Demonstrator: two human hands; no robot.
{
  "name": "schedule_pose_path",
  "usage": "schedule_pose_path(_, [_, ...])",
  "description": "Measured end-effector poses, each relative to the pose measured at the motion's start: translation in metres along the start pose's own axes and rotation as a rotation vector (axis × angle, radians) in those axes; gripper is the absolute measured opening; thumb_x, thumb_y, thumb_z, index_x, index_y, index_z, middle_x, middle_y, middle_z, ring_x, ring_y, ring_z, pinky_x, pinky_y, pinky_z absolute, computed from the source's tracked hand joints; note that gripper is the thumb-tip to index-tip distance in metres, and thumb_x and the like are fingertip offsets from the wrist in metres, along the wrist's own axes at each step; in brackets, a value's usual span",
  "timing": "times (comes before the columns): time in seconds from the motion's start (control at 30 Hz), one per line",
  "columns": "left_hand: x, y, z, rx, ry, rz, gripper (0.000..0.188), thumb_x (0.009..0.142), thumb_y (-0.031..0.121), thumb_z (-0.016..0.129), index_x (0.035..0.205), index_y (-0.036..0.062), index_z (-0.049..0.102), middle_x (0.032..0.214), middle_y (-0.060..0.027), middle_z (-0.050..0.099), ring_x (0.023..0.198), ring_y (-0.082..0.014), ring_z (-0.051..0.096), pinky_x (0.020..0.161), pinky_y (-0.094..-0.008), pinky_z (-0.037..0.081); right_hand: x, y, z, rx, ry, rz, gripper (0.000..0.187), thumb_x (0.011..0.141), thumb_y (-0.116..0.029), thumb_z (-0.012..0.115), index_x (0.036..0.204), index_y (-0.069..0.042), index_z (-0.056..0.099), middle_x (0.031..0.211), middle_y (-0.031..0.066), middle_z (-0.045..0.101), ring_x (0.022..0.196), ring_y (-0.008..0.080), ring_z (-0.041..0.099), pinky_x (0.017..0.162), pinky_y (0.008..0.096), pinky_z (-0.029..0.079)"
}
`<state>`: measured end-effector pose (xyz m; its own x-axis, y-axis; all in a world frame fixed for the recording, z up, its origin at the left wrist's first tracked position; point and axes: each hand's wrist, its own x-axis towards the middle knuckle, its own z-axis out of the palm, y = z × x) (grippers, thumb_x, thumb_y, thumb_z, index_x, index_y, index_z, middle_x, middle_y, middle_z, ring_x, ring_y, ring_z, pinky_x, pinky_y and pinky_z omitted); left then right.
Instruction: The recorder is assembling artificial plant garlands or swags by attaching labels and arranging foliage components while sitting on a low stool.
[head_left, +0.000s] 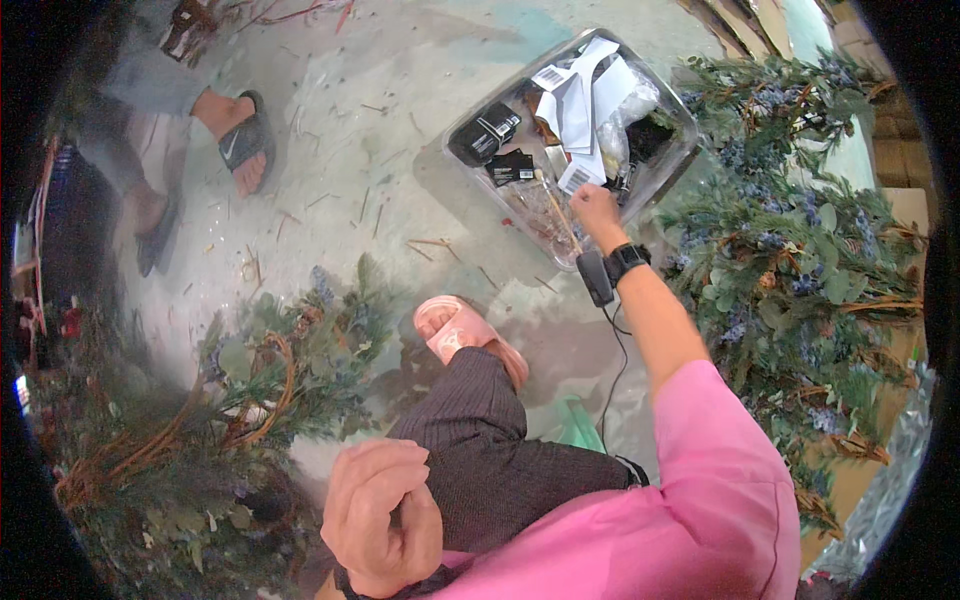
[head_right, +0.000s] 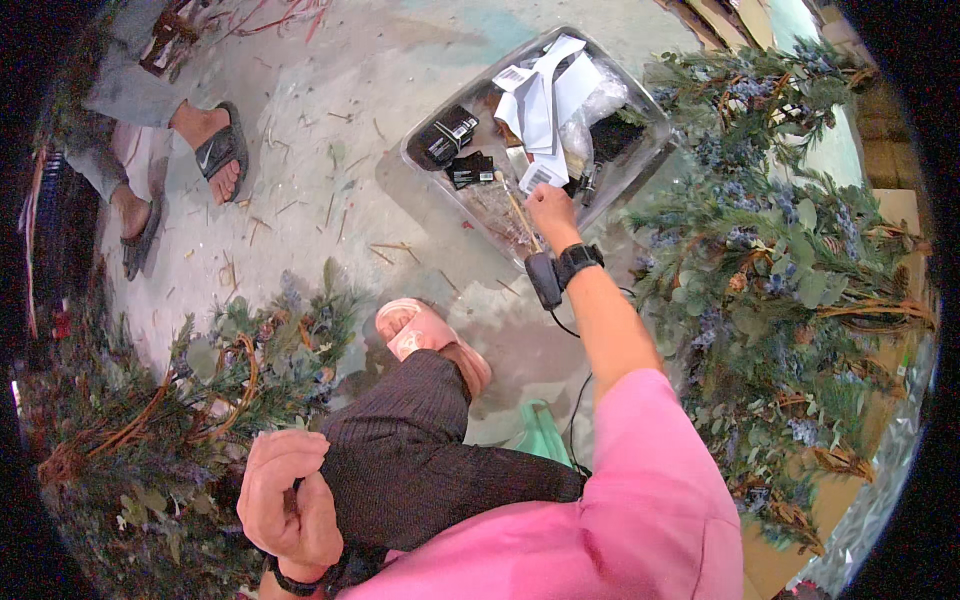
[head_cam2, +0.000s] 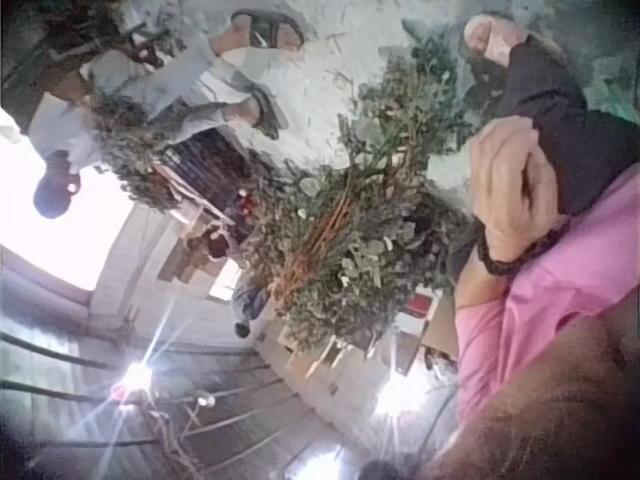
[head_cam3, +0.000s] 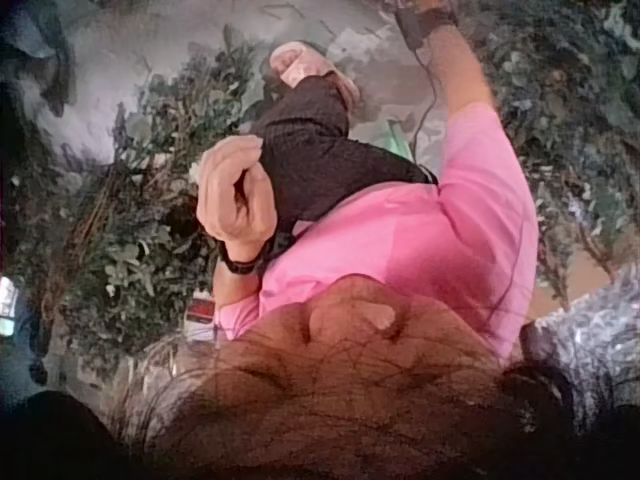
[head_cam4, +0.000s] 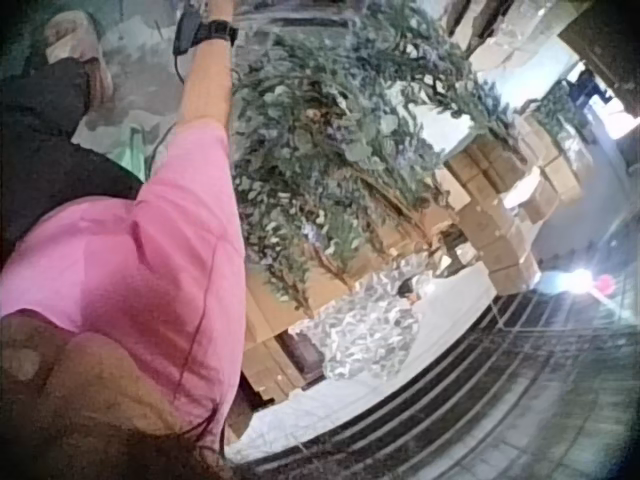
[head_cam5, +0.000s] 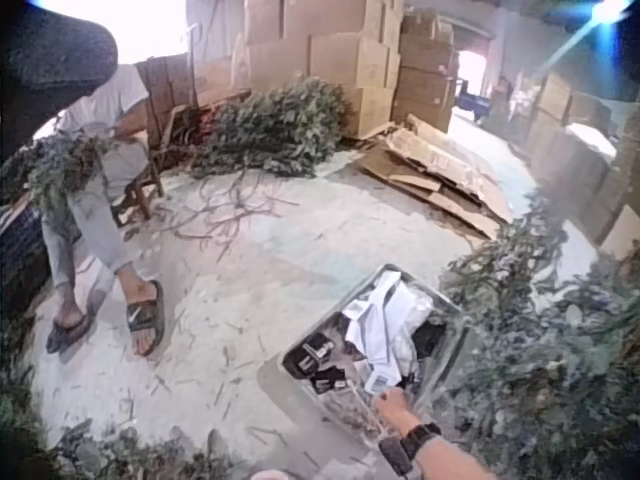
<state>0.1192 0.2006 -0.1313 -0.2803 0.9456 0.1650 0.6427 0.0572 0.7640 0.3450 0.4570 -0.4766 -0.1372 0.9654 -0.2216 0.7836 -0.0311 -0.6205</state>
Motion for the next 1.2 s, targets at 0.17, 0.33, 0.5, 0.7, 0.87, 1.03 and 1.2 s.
schedule_pose_path(0.17, [0.003,0.006,-0.006,0.016,0.028,-0.040,0.018,0.062,-0.010,0.044,0.076,-0.0021,0.052,0.075,-0.0162,0.059,0.067,-0.0276,0.058,0.065,-0.0345,0.046,0.005,0.064,0.034,-0.378,-0.151,-0.235,0.017,0.069,-0.018,0.054,0.070,-0.004,0.063,0.072,0.0185,0.061,0.069,0.0358,0.060,0.061,0.0397,0.047])
schedule_pose_path(0.33, [0.005,-0.003,0.004,-0.014,-0.001,-0.047,0.018,0.063,-0.010,0.045,0.077,-0.0022,0.053,0.074,-0.0160,0.059,0.067,-0.0273,0.058,0.065,-0.0347,0.046,-0.062,0.030,0.025,-0.332,-0.086,-0.006,0.015,0.069,-0.017,0.052,0.072,-0.007,0.063,0.070,0.0180,0.060,0.068,0.0366,0.059,0.062,0.0425,0.047])
schedule_pose_path(0.5, [0.004,0.006,0.004,-0.006,-0.013,-0.028,0.016,0.065,-0.010,0.046,0.077,-0.0025,0.053,0.074,-0.0160,0.059,0.067,-0.0272,0.058,0.065,-0.0348,0.046,-0.064,0.028,0.040,-0.326,-0.059,-0.047,0.015,0.071,-0.018,0.054,0.072,-0.006,0.063,0.068,0.0161,0.060,0.064,0.0324,0.060,0.061,0.0409,0.047])
schedule_pose_path(0.7, [0.000,0.008,0.001,0.005,0.014,-0.021,0.015,0.066,-0.010,0.045,0.077,-0.0027,0.053,0.074,-0.0160,0.060,0.067,-0.0273,0.058,0.065,-0.0344,0.046,-0.058,0.004,-0.007,0.345,-0.311,0.239,0.013,0.073,-0.013,0.056,0.071,-0.002,0.062,0.067,0.0102,0.063,0.052,0.0174,0.058,0.047,0.0309,0.045])
schedule_pose_path(0.87, [-0.002,0.009,-0.002,-0.007,-0.005,-0.014,0.015,0.066,-0.009,0.046,0.077,-0.0024,0.053,0.074,-0.0159,0.060,0.067,-0.0270,0.058,0.065,-0.0335,0.046,-0.058,0.014,-0.037,0.890,-0.356,0.435,0.010,0.076,-0.014,0.057,0.074,-0.004,0.058,0.065,0.0058,0.061,0.048,0.0100,0.049,0.041,0.0249,0.038])
schedule_pose_path(1.03, [-0.002,0.008,-0.003,-0.008,-0.027,-0.017,0.015,0.066,-0.008,0.046,0.078,-0.0019,0.053,0.074,-0.0157,0.060,0.067,-0.0270,0.059,0.065,-0.0335,0.047,-0.065,0.004,-0.050,1.083,-0.280,0.445,0.010,0.078,-0.013,0.056,0.073,-0.005,0.054,0.065,0.0084,0.058,0.049,0.0126,0.048,0.043,0.0254,0.039])
schedule_pose_path(1.2, [-0.004,0.003,-0.003,-0.083,-0.022,-0.002,0.014,0.067,-0.008,0.047,0.078,-0.0017,0.053,0.075,-0.0157,0.060,0.068,-0.0273,0.060,0.065,-0.0341,0.047,-0.069,0.007,-0.062,1.226,-0.248,0.292,0.010,0.077,-0.014,0.054,0.074,-0.005,0.053,0.065,0.0067,0.054,0.052,0.0146,0.047,0.049,0.0281,0.039])
